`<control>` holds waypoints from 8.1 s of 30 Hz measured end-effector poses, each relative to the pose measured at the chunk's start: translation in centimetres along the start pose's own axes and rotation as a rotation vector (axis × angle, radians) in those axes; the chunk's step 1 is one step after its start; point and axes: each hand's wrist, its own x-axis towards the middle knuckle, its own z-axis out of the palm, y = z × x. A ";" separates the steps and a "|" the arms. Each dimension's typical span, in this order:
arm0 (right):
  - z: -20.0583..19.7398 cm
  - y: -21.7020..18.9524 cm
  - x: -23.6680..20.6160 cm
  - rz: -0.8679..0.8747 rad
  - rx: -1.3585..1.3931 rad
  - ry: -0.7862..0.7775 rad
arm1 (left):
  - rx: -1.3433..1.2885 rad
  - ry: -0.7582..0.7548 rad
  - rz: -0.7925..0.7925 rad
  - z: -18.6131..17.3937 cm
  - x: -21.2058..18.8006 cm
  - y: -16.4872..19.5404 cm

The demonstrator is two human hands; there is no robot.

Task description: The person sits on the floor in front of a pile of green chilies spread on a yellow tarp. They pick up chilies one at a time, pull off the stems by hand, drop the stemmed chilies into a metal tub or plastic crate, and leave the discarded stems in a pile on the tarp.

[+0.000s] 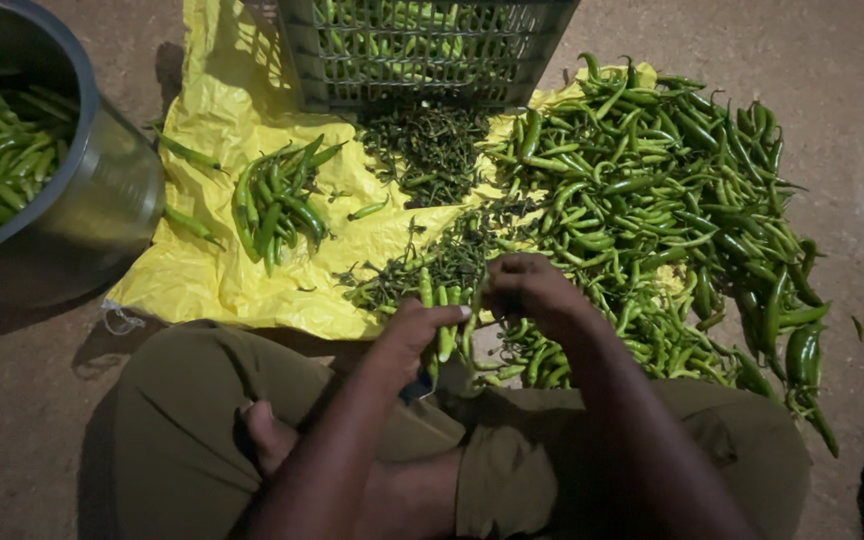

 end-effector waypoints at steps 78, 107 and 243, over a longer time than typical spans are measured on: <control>-9.5 0.9 -6.0 0.059 -1.038 0.448 | 0.001 1.468 0.839 -0.2 -13.2 -4.7; 1.7 2.5 -0.7 -0.386 -0.829 0.139 | 0.363 0.093 0.623 -1.5 -2.0 -3.0; 2.9 0.9 -2.3 -0.255 -0.564 0.028 | 0.085 0.315 0.474 1.1 -3.1 -1.1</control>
